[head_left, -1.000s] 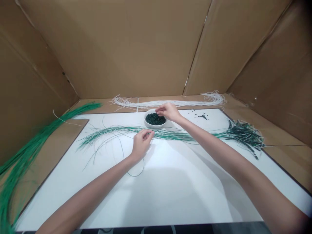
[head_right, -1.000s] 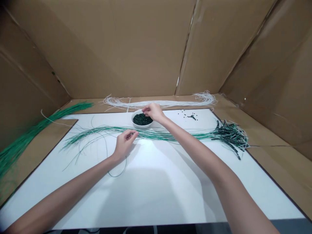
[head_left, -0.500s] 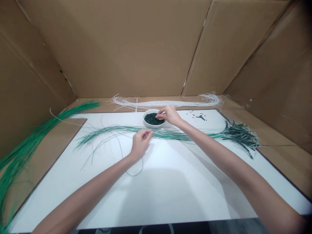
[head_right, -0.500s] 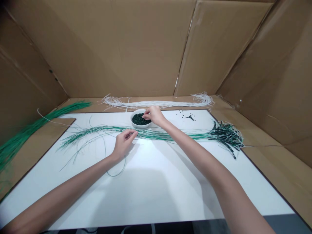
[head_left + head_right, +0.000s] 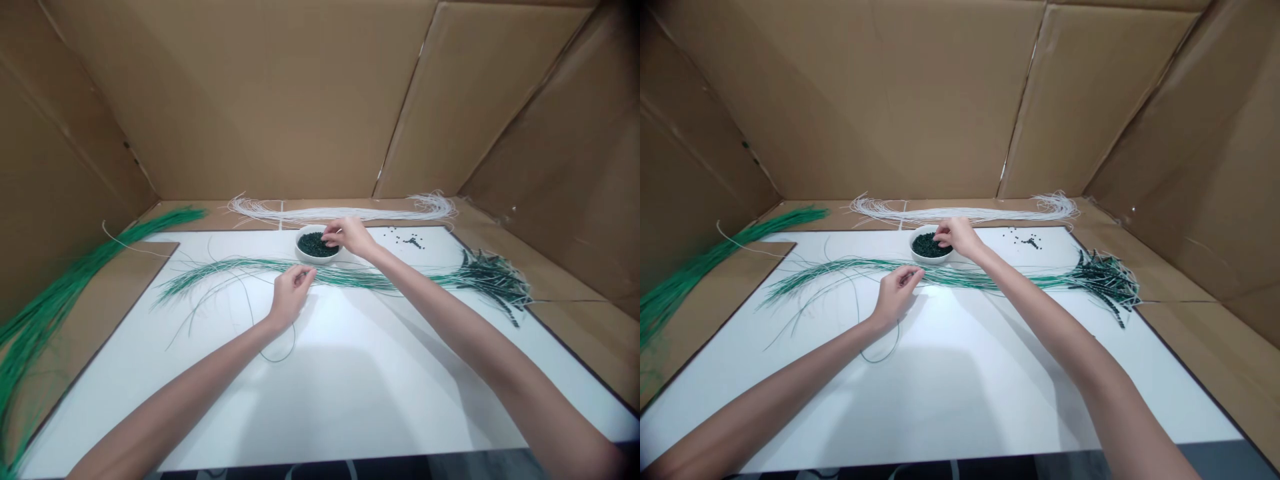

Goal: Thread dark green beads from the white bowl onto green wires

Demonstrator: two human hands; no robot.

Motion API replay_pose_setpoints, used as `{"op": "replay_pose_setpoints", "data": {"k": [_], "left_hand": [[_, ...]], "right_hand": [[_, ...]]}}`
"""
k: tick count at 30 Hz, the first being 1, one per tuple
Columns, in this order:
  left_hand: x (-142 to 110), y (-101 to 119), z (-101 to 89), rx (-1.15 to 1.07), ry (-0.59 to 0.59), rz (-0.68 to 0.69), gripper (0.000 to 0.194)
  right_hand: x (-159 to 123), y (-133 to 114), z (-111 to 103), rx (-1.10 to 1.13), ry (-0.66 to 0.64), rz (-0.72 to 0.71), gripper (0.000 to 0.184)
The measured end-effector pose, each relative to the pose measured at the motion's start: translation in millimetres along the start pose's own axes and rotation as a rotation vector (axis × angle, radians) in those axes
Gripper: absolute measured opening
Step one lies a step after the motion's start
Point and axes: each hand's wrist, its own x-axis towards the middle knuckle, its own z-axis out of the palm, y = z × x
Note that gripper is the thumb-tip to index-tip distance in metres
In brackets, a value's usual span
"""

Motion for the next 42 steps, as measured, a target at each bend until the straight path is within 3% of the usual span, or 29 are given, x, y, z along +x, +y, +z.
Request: {"op": "replay_pose_setpoints", "data": {"k": [4,7,10,17,26,42], "left_hand": [[-1,3,-1.0,-0.022,0.035,-0.011,0.024],[-1,4,-1.7,-0.033,0.048,0.017,0.022],[-1,5,-2.0,-0.027,0.053,0.054,0.02],[-2,6,-2.9,0.005,-0.026,0.104,0.02],[-3,9,-1.7,0.027,-0.081,0.193,0.018],[-3,8,-1.7,0.048,-0.079,0.18,0.02]], "right_hand": [[-47,1,10,0.234,0.141,-0.092,0.018],[-81,11,25,0.404,0.112,-0.007,0.02],[-97,22,38,0.557,0.174,0.134,0.02],[-98,27,44,0.733,0.229,0.216,0.021],[-101,24,43,0.752,0.213,0.217,0.02],[-101,25,42,0.731,0.194,0.207,0.019]]}}
